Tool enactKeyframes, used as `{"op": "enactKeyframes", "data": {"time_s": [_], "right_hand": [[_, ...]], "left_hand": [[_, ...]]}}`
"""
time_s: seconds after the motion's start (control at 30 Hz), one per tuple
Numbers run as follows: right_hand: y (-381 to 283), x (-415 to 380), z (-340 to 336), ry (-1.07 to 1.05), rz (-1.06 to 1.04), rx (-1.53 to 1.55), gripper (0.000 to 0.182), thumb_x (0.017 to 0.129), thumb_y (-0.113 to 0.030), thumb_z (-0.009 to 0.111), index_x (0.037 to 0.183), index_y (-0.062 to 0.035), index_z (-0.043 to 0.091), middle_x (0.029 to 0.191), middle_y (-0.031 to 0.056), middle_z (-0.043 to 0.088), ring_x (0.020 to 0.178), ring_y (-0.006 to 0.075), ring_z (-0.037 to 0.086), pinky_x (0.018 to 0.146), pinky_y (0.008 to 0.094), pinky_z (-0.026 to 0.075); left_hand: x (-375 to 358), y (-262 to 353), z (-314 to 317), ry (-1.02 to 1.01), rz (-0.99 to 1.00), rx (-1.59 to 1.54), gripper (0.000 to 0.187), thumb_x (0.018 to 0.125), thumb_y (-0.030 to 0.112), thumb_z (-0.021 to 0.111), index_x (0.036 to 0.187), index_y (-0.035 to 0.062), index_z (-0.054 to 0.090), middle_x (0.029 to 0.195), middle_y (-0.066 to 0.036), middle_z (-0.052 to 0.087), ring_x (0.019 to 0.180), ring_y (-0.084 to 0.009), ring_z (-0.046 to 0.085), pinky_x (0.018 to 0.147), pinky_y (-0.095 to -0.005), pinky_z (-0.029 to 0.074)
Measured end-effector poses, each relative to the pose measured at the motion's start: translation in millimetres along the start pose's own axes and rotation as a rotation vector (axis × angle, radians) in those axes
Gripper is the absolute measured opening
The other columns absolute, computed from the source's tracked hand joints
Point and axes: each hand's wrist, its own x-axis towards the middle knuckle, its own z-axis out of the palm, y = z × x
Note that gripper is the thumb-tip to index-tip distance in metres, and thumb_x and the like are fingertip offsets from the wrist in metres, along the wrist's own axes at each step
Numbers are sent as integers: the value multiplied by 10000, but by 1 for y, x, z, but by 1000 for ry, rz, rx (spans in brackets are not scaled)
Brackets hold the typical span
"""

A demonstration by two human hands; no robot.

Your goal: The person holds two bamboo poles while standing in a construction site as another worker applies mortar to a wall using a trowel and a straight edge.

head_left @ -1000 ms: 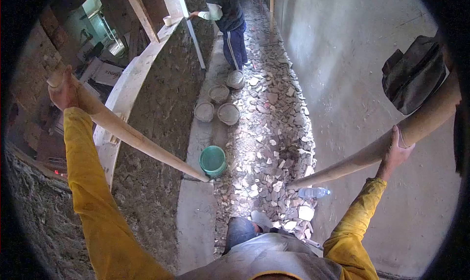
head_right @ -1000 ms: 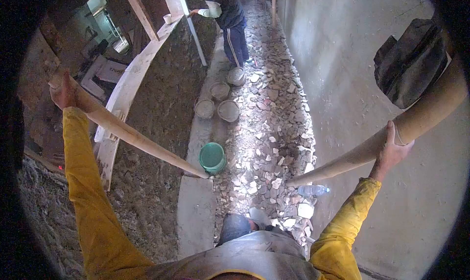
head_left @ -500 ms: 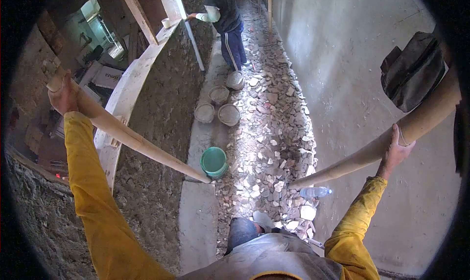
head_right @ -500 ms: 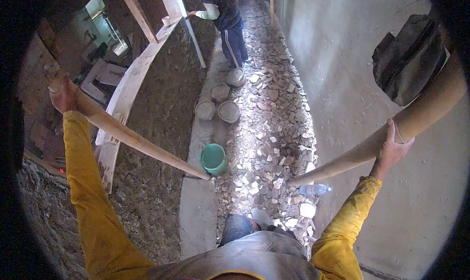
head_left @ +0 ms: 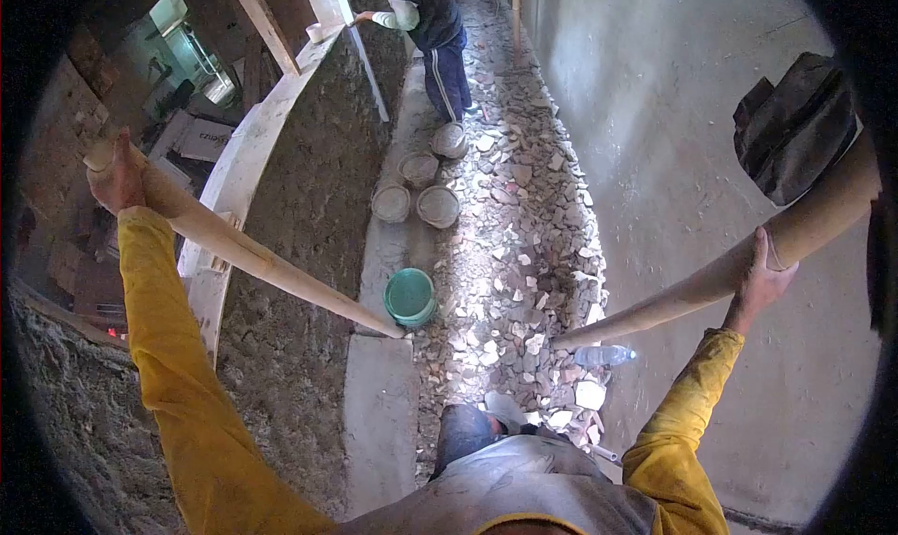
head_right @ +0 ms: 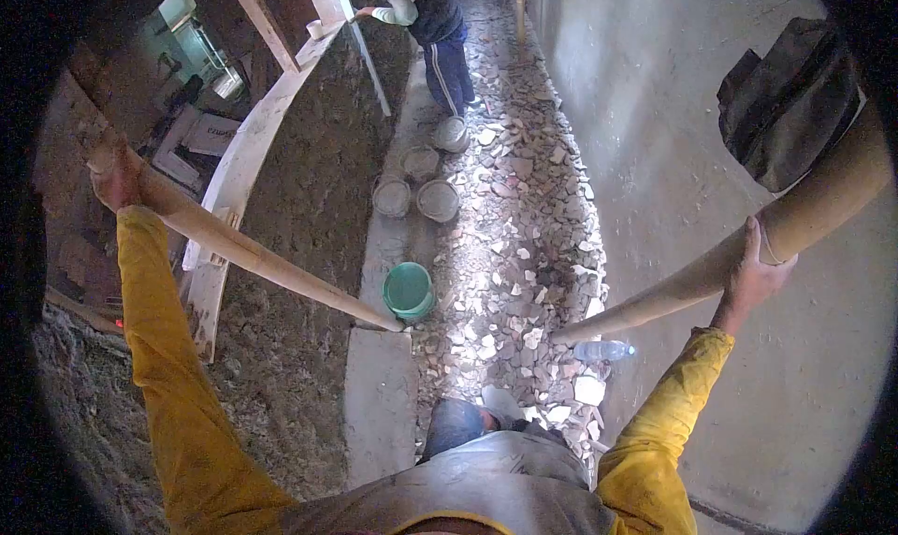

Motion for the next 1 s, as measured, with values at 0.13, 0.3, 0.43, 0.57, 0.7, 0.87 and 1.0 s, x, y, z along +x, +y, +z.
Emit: {"op": "enactKeyframes", "data": {"time_s": [0.13,0.3,0.43,0.57,0.7,0.87,1.0], "right_hand": [[-2,-1,0,-16,6,41,593,674,-333,736,1060,43,489,1015,144,568,922,219,555,825,328,423],[1,0,1,-37,29,106,595,655,-312,754,1052,41,487,1009,147,567,926,221,555,822,333,425],[-4,-1,0,-27,33,33,603,649,-324,755,1049,42,489,1007,147,567,925,223,554,821,335,424],[-4,-3,0,-20,46,68,618,643,-343,755,1048,42,491,1012,152,564,926,231,554,826,343,421],[-2,0,1,-7,29,0,615,642,-338,755,1049,41,493,1018,152,561,932,236,552,825,347,424],[-6,-4,0,-26,30,42,600,667,-353,733,1052,44,500,1023,143,565,942,219,548,834,331,419],[-3,-1,0,-24,-9,20,598,652,-324,753,1048,41,493,1013,151,566,924,231,559,821,338,431]], "left_hand": [[0,-3,2,56,-73,-212,569,597,376,765,953,-28,582,953,-103,607,866,-209,571,784,-302,437],[-6,6,2,67,-151,-204,618,585,370,772,1002,-36,564,983,-108,597,881,-213,567,797,-295,435],[-7,13,1,71,-157,-165,648,579,361,774,1034,-43,552,1008,-118,588,905,-219,562,816,-294,429],[3,-8,3,26,-183,-147,651,566,362,780,1013,-58,561,1024,-128,583,919,-217,559,829,-298,421],[3,-9,5,53,-176,-183,693,547,394,777,999,-84,560,1040,-146,576,930,-229,557,840,-294,414],[9,-25,7,101,-76,-73,728,547,432,766,1006,-92,553,1055,-155,571,947,-245,551,846,-295,411],[11,-31,8,61,-68,-130,741,549,437,763,1021,-90,545,1053,-153,574,949,-242,551,848,-298,412]]}}
